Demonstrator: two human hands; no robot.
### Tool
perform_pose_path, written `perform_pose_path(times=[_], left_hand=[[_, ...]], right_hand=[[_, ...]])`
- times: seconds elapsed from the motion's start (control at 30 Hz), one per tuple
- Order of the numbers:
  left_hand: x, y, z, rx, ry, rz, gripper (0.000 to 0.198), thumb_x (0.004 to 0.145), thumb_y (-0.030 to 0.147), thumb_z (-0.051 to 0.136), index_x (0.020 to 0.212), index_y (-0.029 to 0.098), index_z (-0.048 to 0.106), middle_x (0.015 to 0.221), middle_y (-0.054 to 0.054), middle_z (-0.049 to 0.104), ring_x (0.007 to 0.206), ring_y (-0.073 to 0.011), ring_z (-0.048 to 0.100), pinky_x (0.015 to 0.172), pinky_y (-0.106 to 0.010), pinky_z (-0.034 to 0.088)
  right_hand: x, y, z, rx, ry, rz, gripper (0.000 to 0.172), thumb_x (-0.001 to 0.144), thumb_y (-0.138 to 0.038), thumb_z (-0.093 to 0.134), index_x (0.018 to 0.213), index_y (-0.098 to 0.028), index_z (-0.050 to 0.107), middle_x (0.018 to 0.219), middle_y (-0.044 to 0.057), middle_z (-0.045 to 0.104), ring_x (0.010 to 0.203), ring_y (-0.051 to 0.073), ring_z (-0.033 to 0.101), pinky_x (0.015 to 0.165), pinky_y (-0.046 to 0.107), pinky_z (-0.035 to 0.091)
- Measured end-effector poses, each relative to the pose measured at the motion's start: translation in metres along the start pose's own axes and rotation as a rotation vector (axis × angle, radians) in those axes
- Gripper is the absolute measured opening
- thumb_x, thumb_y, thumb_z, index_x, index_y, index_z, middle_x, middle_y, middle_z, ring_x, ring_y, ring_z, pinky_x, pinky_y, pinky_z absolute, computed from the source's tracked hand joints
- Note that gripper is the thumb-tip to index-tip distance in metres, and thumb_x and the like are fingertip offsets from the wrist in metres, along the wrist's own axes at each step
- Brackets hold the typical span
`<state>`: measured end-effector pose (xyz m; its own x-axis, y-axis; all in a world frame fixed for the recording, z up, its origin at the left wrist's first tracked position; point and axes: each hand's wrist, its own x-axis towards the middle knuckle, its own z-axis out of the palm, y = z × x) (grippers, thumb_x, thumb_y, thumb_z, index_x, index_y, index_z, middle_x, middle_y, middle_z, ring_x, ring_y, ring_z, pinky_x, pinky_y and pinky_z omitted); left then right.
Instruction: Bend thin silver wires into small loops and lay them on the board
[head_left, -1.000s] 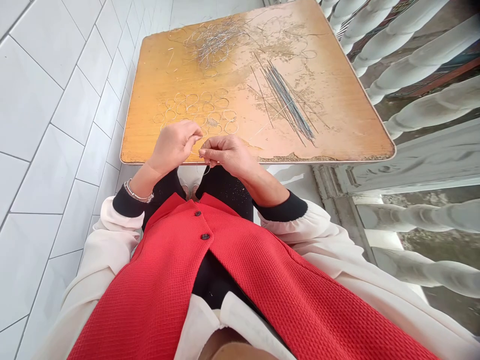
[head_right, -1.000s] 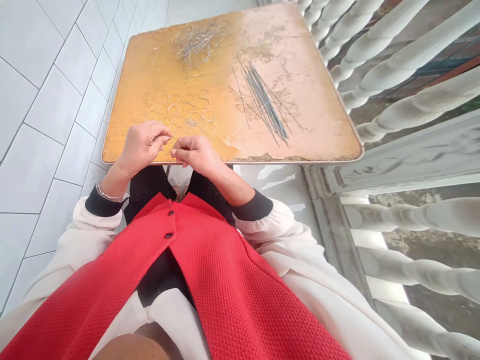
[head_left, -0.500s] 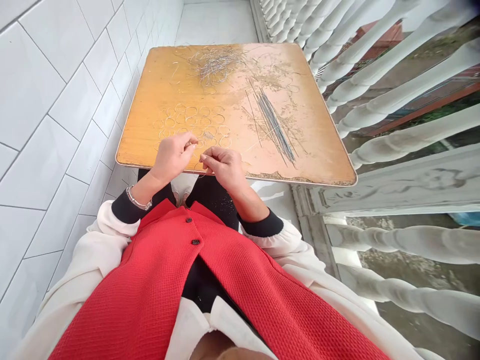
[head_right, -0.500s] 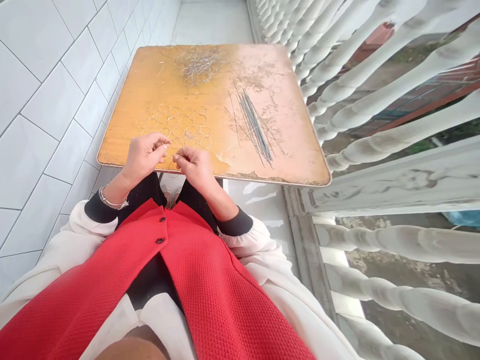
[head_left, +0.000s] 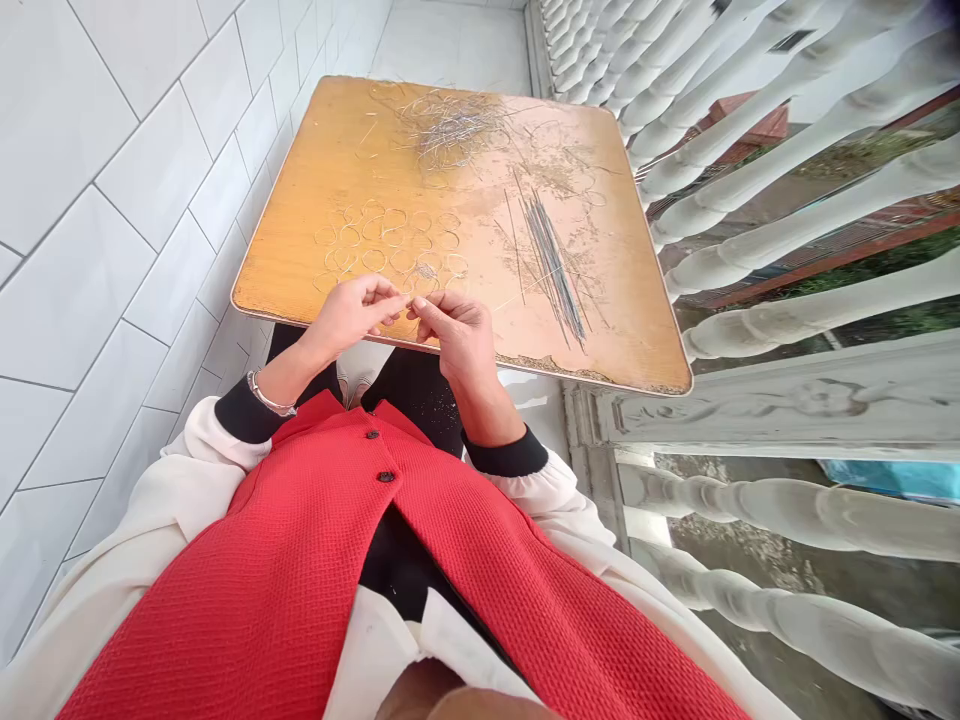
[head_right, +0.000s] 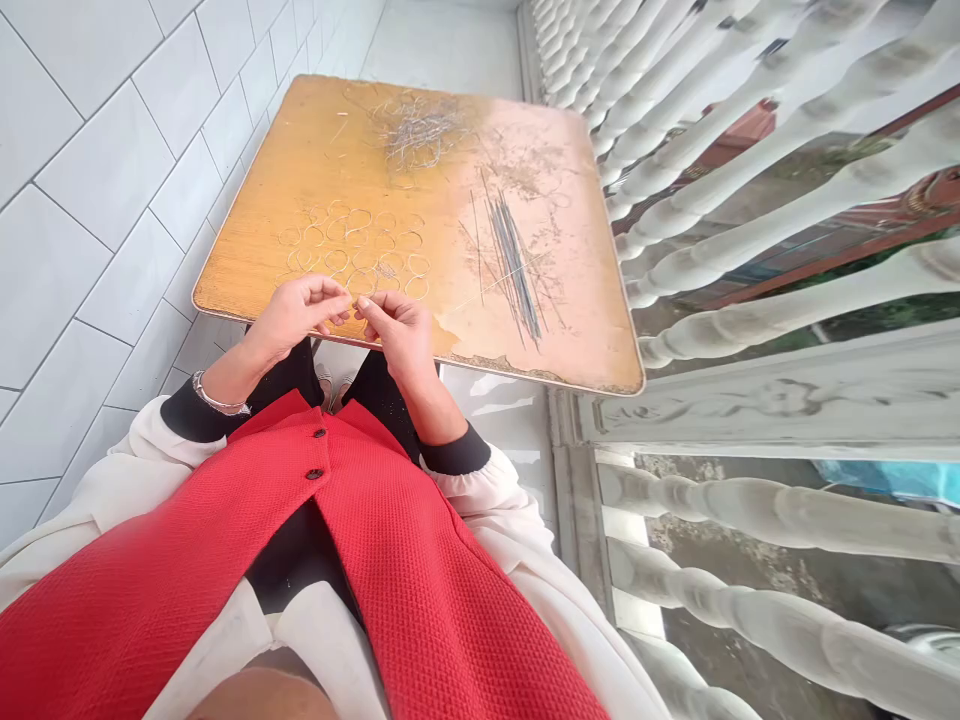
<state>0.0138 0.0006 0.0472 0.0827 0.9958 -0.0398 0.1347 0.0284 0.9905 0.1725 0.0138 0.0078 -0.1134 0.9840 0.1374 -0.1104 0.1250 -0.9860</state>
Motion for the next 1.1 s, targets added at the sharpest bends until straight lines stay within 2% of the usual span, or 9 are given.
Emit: perform_pose_path(times=[0.1,0.2,0.3,0.43,0.53,0.77,0.97,1.1], left_hand=[[-0.003,-0.004,0.004,-0.012,-0.019,-0.02,0.011,0.083,0.011,0.071,0.077,0.014,0.063,0.064,0.002,0.065,0.059,-0.0059,0.06,0.053,-0.015,0.044],[-0.003,-0.005,0.007,-0.052,0.023,-0.019,0.009,0.084,0.011,0.07,0.077,0.014,0.064,0.063,0.001,0.066,0.056,-0.0055,0.06,0.052,-0.015,0.043],[-0.003,-0.007,0.009,-0.078,0.069,-0.005,0.008,0.085,0.013,0.07,0.078,0.014,0.066,0.062,0.002,0.067,0.054,-0.0051,0.059,0.052,-0.015,0.045],[-0.004,-0.01,0.01,-0.111,0.09,0.019,0.001,0.087,0.015,0.07,0.086,0.014,0.07,0.06,0.004,0.066,0.052,-0.0044,0.059,0.052,-0.015,0.047],[-0.005,-0.009,0.009,-0.145,0.062,0.013,0.006,0.088,0.015,0.07,0.093,0.015,0.072,0.059,0.005,0.065,0.05,-0.004,0.058,0.051,-0.014,0.047],[-0.007,-0.008,0.004,-0.202,-0.004,0.008,0.004,0.089,0.018,0.071,0.091,0.015,0.072,0.06,0.004,0.067,0.048,-0.0037,0.057,0.048,-0.015,0.045],[-0.01,-0.008,0.004,-0.199,-0.046,0.017,0.005,0.089,0.021,0.073,0.089,0.015,0.072,0.06,0.004,0.067,0.047,-0.004,0.057,0.048,-0.015,0.044],[-0.011,-0.007,0.003,-0.188,-0.061,0.007,0.009,0.088,0.019,0.071,0.097,0.017,0.073,0.059,0.005,0.066,0.047,-0.0041,0.056,0.047,-0.015,0.043]], right_hand=[[0.002,0.001,0.001,-0.023,0.017,-0.028,0.047,0.067,-0.063,0.082,0.063,-0.019,0.066,0.055,-0.004,0.054,0.046,0.006,0.042,0.045,0.022,0.034],[0.002,0.002,0.0,-0.028,0.03,-0.054,0.049,0.064,-0.065,0.083,0.064,-0.018,0.069,0.055,-0.004,0.054,0.045,0.005,0.041,0.043,0.021,0.032],[0.001,0.0,-0.001,-0.057,0.041,-0.078,0.05,0.063,-0.066,0.084,0.069,-0.018,0.072,0.058,-0.003,0.058,0.045,0.005,0.043,0.042,0.021,0.035],[0.0,-0.004,-0.002,-0.076,0.05,-0.095,0.052,0.07,-0.068,0.079,0.076,-0.018,0.073,0.063,-0.002,0.062,0.045,0.005,0.046,0.043,0.02,0.039],[0.002,-0.007,-0.003,-0.047,0.006,-0.11,0.053,0.077,-0.07,0.071,0.074,-0.017,0.07,0.064,-0.001,0.062,0.045,0.005,0.047,0.043,0.02,0.04],[0.008,-0.01,-0.001,-0.008,0.026,-0.109,0.044,0.081,-0.058,0.076,0.071,-0.019,0.059,0.064,-0.003,0.06,0.046,0.004,0.047,0.043,0.018,0.039],[0.005,-0.013,0.0,-0.001,0.008,-0.142,0.039,0.082,-0.051,0.078,0.069,-0.018,0.061,0.061,-0.004,0.057,0.046,0.005,0.046,0.045,0.019,0.039],[0.003,-0.016,0.0,-0.02,-0.011,-0.133,0.037,0.081,-0.045,0.079,0.065,-0.018,0.061,0.055,-0.005,0.053,0.047,0.006,0.046,0.046,0.02,0.039]])
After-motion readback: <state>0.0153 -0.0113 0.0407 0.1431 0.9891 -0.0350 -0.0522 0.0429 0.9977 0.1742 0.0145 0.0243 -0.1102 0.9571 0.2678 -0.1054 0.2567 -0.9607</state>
